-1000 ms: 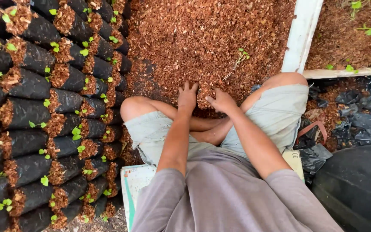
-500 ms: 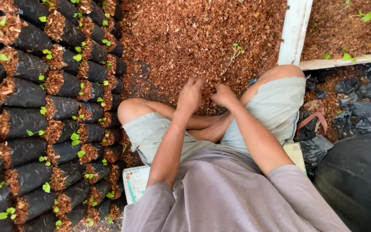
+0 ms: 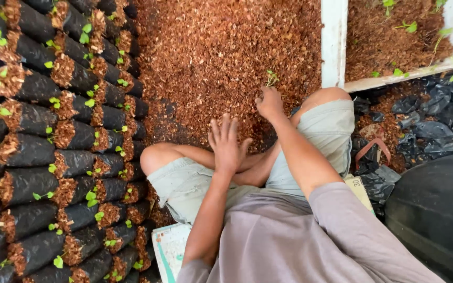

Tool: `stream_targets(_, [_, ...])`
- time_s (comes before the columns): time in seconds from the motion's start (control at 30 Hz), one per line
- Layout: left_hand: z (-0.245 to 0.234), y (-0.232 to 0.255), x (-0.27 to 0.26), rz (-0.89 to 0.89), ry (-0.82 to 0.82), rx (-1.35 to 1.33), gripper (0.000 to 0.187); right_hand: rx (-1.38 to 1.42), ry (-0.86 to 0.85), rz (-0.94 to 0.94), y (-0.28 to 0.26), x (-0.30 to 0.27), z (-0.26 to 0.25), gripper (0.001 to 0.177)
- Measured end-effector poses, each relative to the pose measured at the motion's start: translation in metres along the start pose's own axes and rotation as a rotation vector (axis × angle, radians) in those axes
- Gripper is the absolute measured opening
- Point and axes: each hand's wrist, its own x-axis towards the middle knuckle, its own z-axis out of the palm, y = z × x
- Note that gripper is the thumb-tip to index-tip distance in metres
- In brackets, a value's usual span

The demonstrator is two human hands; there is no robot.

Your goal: Transplanting seedlings into nursery bags filled with soil.

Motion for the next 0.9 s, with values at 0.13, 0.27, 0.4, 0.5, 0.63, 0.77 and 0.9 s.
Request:
stream_targets(0.13, [0.002,-0.035,0.015,0.007,0.278,-0.224,0.056,0.129,0.218,-0.184,-0.052,-0.042,-0.041,0.033])
stream_targets(0.27, [-0.037,-0.032,0.039,0.247,0.399,-0.386,0.031,0.563,0.149,-0.493,-0.083,-0.074,-0.066,0.024])
stream_targets(0.4, [-0.082,-0.006,0.052,0.463,0.420,-0.182,0.036,0.519,-0.109,-0.536,-0.115,-0.114,-0.097,0.044])
stream_targets(0.5, [-0.082,-0.009,0.053,0.494,0.336,-0.031,0.035,0.544,-0.168,-0.587,-0.127,-0.136,-0.113,0.051])
stream_targets(0.63, [-0.045,-0.039,0.050,0.428,0.339,0.069,0.012,0.569,-0.292,-0.509,-0.112,-0.125,-0.093,0.052])
stream_targets(0.77, [-0.034,-0.067,0.039,0.315,0.305,0.027,0.006,0.536,-0.308,-0.376,-0.093,-0.125,-0.085,0.035])
stream_targets(0.9, [-0.022,-0.090,0.023,0.272,0.293,0.019,0.013,-0.188,-0.255,-0.363,-0.069,-0.134,-0.052,0.044])
